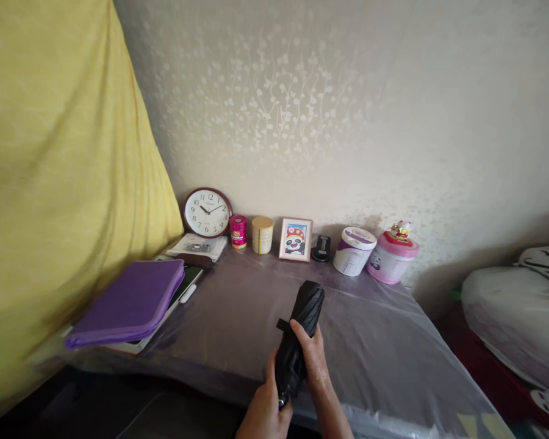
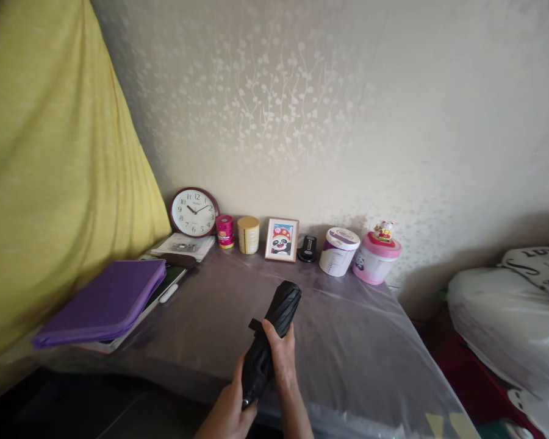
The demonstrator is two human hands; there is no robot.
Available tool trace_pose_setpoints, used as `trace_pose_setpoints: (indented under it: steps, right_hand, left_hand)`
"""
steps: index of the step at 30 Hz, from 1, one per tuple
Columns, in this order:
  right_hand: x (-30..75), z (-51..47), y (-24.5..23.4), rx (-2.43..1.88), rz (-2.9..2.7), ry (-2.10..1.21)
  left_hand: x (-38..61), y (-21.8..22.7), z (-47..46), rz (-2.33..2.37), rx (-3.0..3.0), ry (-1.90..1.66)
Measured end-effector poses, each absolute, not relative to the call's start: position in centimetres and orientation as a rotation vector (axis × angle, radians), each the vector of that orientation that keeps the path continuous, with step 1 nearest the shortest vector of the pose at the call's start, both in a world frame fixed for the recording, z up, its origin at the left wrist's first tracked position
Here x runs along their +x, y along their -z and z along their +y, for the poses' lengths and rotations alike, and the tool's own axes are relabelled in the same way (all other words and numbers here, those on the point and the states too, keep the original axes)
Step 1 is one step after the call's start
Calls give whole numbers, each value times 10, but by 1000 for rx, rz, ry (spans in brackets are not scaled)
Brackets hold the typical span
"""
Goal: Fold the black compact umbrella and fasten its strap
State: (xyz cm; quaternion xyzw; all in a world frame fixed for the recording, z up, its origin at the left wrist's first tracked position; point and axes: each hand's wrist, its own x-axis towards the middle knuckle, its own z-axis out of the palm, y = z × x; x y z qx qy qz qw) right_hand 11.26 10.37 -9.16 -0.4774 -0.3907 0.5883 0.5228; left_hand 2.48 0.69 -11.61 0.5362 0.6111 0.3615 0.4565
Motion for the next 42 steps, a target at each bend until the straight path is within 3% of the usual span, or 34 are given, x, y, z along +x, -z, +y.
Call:
trace_pose_setpoints:
  steps: [4,13,22,28,42]
  right_hand:
    - [114,103,97,-1140,-911,-1450]
    - [112,99,92,-1098,-826,-1595]
    - [110,99,94,-1142,-920,-1519]
    - [108,103,100,-1132,-922,-1512]
    - [116,113,99,-1385,-1107,-1202]
  left_hand:
    - [22,107,5,1511,1301,-869]
    - [16,74,9,1009,843,-858]
    - [21,108,11,1461,1099,-899]
    - [7,104,16,1449,1354,-1050]
    - [-9,107,21,1734,1715,-749]
